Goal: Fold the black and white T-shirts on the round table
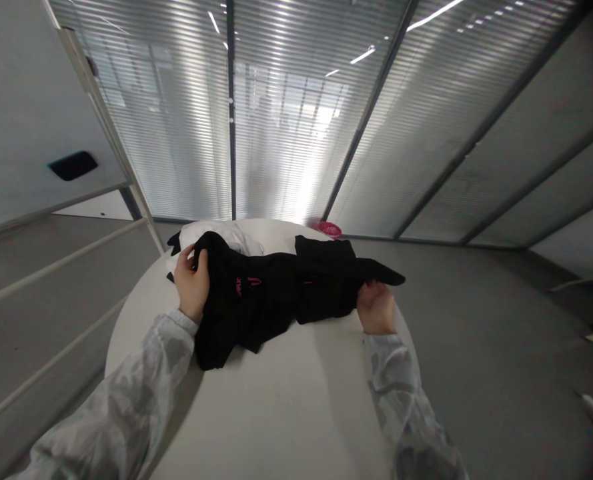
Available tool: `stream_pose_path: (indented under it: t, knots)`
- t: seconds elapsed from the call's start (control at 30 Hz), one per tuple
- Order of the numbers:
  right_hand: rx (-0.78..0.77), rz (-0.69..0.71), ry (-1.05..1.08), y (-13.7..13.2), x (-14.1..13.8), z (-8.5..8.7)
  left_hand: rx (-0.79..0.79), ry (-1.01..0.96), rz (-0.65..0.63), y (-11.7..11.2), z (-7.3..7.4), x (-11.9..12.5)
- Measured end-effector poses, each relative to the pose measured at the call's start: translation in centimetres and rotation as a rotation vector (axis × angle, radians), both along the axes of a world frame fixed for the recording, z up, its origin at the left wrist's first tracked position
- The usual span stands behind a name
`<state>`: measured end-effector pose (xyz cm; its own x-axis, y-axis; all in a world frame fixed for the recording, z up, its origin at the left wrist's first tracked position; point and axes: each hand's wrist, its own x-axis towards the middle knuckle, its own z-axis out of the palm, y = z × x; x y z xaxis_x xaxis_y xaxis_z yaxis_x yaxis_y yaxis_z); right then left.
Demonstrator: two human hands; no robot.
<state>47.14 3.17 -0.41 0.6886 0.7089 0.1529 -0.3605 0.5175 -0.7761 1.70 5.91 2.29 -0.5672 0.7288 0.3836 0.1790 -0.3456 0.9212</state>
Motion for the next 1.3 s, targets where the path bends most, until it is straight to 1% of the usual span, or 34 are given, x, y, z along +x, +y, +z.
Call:
stream_pose_path:
  t: [0.07,0.13,0.2,0.27,0.37,0.43,0.53,0.6,0.7,0.83,0.9,0.97,1.0,1.07,1.17,1.23,1.3]
  knots:
    - [-0.100,-0.046,-0.128,-0.4,0.2,0.2,0.003,0.044,-0.064,-0.3,-0.1,0.4]
    - [-0.171,-0.177,-0.239,-1.1,-0.1,0.7,0.022,0.103,-0.119,-0.7,-0.2,0.8]
    - [-0.173,-0.293,-0.378,-1.9,-1.1,1.5,0.046,0.161,-0.173,-1.1,-0.3,1.2]
    - [-0.130,-0.330,-0.583,-2.8,-2.6,2.4,0.057,0.213,-0.228,-1.4,-0.2,1.5]
    - [-0.079,-0.258,-0.902,-3.9,-5.1,3.5,0.067,0.277,-0.287,-1.7,0.0,1.8]
    - [-0.055,-0.195,-1.067,-4.4,-6.5,3.8,0.069,0.323,-0.299,-1.7,0.2,1.8]
    - [-0.018,-0.106,-1.277,-4.5,-8.4,4.0,0.072,0.408,-0.271,-1.8,0.3,1.7]
    - [0.016,-0.044,-1.366,-4.0,-9.7,4.3,0.074,0.461,-0.262,-1.9,0.4,1.7]
    - [0.055,0.055,-1.451,-2.6,-12.4,5.5,0.075,0.516,-0.324,-2.3,0.6,1.8]
    - [0.110,0.245,-1.559,0.3,-16.3,7.5,0.096,0.556,-0.503,-2.7,1.2,2.1]
    - [0.164,0.354,-1.598,1.7,-17.7,8.1,0.123,0.574,-0.597,-2.8,1.6,2.1]
    - [0.214,0.433,-1.596,2.9,-18.5,8.3,0.141,0.596,-0.648,-2.9,2.0,1.9]
    - [0.227,0.451,-1.575,3.4,-18.7,8.4,0.139,0.607,-0.645,-3.0,2.2,1.7]
    - [0.227,0.457,-1.505,4.2,-18.7,8.4,0.120,0.641,-0.591,-3.4,2.7,1.2]
    - [0.184,0.452,-1.368,5.1,-18.3,8.7,0.096,0.796,-0.490,-4.8,3.3,0.4]
    - [0.137,0.462,-1.289,5.6,-17.9,9.2,0.078,0.951,-0.461,-6.2,3.2,-0.1]
    - [0.092,0.467,-1.228,6.3,-17.3,9.8,0.030,1.078,-0.441,-7.6,2.6,-0.6]
